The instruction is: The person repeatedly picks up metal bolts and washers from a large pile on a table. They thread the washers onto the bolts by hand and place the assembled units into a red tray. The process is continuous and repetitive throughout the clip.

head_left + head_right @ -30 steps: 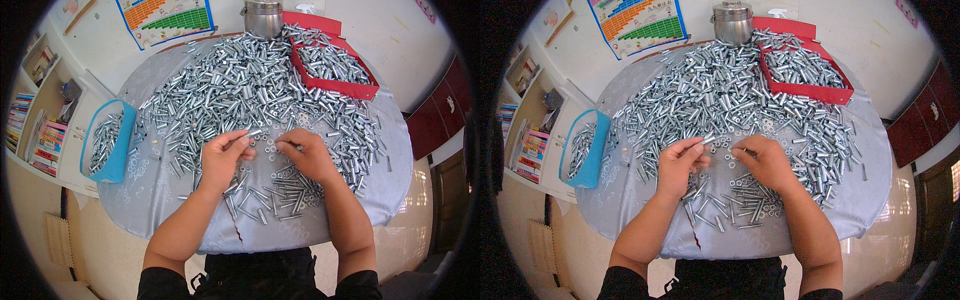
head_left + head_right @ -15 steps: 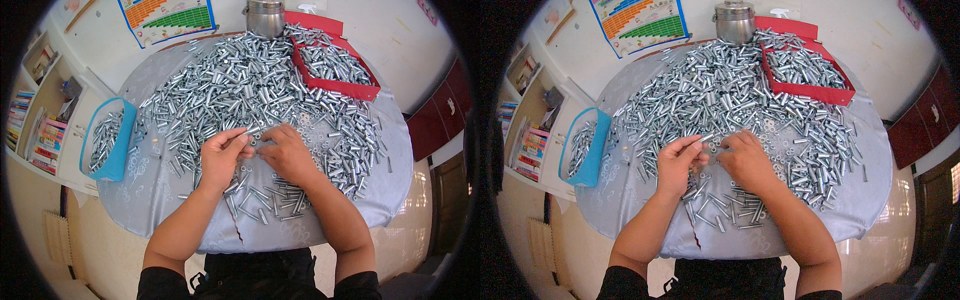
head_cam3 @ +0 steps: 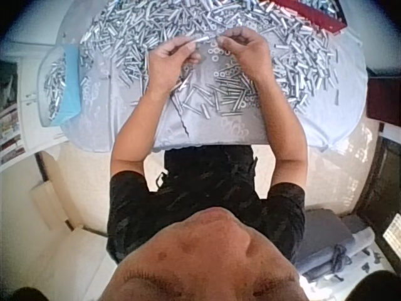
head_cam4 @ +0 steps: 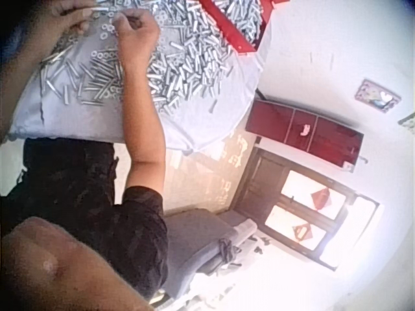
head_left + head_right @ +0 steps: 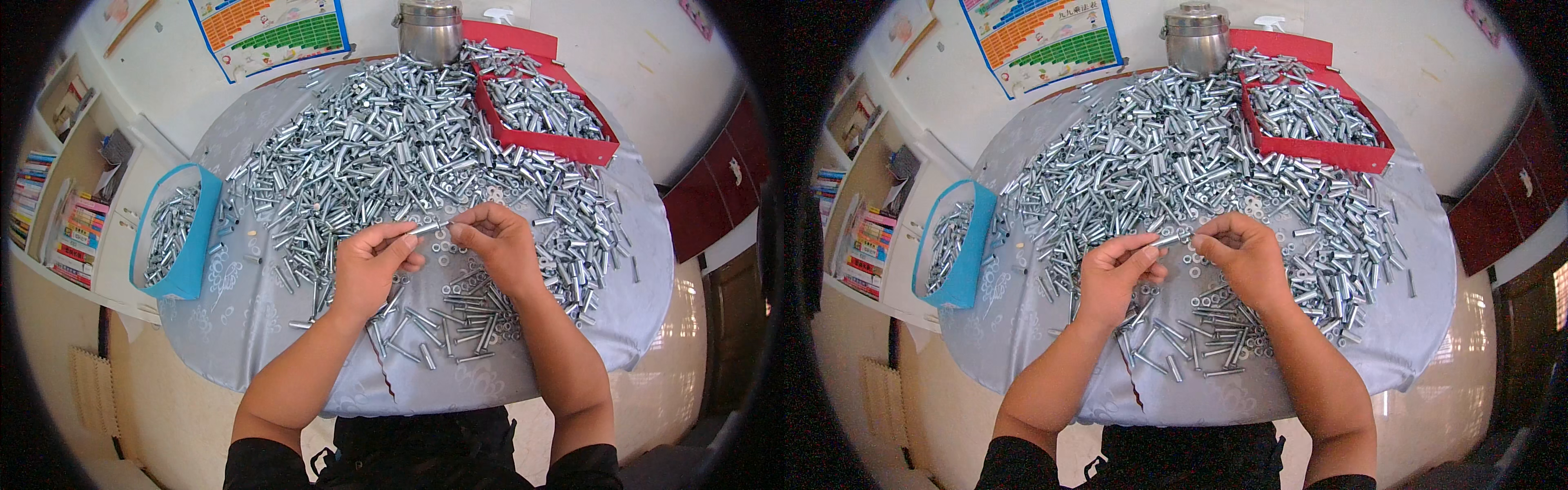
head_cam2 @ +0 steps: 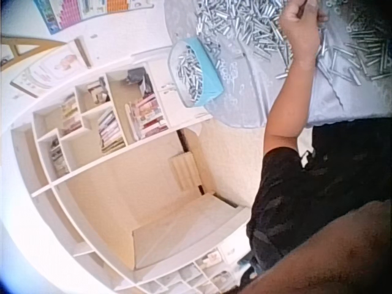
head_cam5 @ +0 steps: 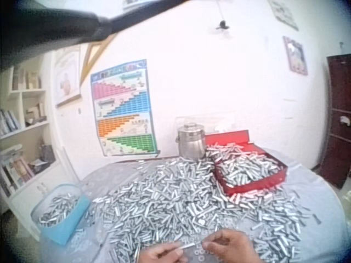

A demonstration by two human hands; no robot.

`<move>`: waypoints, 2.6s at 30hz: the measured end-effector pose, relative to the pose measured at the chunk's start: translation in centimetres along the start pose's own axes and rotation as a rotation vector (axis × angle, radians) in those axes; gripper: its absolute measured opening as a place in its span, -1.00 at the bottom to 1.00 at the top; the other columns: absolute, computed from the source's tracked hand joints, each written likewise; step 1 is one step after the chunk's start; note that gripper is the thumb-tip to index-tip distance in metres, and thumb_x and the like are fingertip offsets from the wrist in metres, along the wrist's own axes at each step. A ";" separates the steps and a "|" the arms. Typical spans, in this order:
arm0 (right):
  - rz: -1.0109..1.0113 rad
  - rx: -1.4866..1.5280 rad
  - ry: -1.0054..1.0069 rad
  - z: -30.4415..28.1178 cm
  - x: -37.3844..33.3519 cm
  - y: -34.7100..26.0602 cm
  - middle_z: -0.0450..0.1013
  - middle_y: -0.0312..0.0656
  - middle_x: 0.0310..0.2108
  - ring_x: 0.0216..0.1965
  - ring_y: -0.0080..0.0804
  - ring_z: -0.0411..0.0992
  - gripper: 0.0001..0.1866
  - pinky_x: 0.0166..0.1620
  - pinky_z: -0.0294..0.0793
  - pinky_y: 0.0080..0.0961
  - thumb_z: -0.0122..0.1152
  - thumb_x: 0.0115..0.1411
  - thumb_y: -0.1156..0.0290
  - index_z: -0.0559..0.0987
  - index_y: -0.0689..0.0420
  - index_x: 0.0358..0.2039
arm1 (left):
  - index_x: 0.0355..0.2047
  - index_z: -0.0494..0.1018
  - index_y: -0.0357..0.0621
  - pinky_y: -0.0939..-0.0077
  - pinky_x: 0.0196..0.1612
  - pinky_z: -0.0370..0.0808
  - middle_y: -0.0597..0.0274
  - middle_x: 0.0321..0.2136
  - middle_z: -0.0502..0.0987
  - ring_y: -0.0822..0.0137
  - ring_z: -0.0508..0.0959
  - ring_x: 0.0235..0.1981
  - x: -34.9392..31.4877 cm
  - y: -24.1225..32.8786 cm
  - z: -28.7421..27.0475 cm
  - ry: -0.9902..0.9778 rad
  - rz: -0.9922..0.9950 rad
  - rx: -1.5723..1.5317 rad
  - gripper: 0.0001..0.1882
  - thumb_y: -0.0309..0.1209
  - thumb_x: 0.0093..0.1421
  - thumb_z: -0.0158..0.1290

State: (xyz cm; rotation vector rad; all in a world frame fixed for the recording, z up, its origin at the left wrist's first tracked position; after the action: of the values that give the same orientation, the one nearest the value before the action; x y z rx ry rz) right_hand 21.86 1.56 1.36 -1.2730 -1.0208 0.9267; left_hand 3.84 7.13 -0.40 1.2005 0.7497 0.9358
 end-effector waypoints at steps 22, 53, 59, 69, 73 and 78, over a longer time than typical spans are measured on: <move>0.011 -0.009 -0.122 0.5 -0.1 0.2 0.56 -0.23 -0.32 -0.31 -0.58 0.49 -0.82 -0.22 0.48 -0.61 0.26 0.15 0.51 0.59 0.30 -0.23 | -0.11 0.51 -0.33 0.52 -0.35 0.62 0.02 -0.30 0.62 0.35 0.63 -0.41 -0.2 -0.1 0.7 -0.071 -0.013 -0.009 -0.76 -0.54 0.21 0.09; -0.031 -0.148 -0.090 -0.5 -0.6 -0.9 0.55 -0.25 -0.40 -0.34 -0.55 0.52 -0.83 -0.27 0.50 -0.63 0.33 0.04 0.60 0.58 0.29 -0.31 | -0.11 0.51 -0.35 0.51 -0.35 0.62 0.05 -0.30 0.62 0.35 0.62 -0.42 -0.2 -0.4 0.8 -0.074 -0.046 -0.016 -0.76 -0.55 0.21 0.09; -0.012 -0.140 -0.121 -0.1 -0.8 -1.5 0.55 -0.25 -0.37 -0.32 -0.56 0.53 -0.81 -0.26 0.51 -0.62 0.33 0.04 0.62 0.58 0.28 -0.29 | -0.12 0.51 -0.35 0.51 -0.35 0.62 0.06 -0.31 0.62 0.35 0.62 -0.42 -0.2 -0.4 0.9 -0.083 -0.049 0.001 -0.77 -0.56 0.20 0.09; 0.077 -0.332 -0.264 -0.1 -0.7 -0.1 0.51 -0.28 -0.50 -0.47 -0.59 0.46 -0.81 -0.39 0.46 -0.63 0.25 0.20 0.39 0.58 0.29 -0.35 | -0.12 0.52 -0.36 0.51 -0.34 0.63 0.06 -0.32 0.62 0.33 0.63 -0.41 -0.4 0.0 1.2 -0.126 -0.033 0.030 -0.77 -0.56 0.20 0.09; 0.224 -0.214 -0.200 -0.6 -0.8 0.2 0.50 -0.28 -0.50 -0.49 -0.61 0.43 -0.76 -0.43 0.42 -0.64 0.21 0.24 0.32 0.57 0.27 -0.31 | -0.12 0.52 -0.36 0.50 -0.34 0.63 0.07 -0.33 0.61 0.32 0.63 -0.40 -0.4 0.4 1.4 -0.132 -0.032 0.025 -0.77 -0.56 0.20 0.09; -0.093 -0.182 -0.188 -0.1 -0.6 -1.6 0.50 -0.30 -0.46 -0.45 -0.65 0.42 -0.82 -0.37 0.40 -0.65 0.28 0.16 0.44 0.56 0.27 -0.27 | -0.11 0.51 -0.38 0.53 -0.33 0.63 0.07 -0.33 0.61 0.33 0.64 -0.39 -0.2 -0.1 0.8 -0.104 -0.045 -0.007 -0.76 -0.55 0.21 0.08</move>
State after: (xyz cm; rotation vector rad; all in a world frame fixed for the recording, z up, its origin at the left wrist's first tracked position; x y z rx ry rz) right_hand 21.75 0.83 2.87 -1.2935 -1.3258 0.9106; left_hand 4.47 6.64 -0.31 1.2115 0.6870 0.8322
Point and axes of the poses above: each hand's wrist, its own x-axis towards the middle knuckle, its own z-axis out of the palm, y = z × x, the point moved 8 cm from there along x, towards the middle knuckle
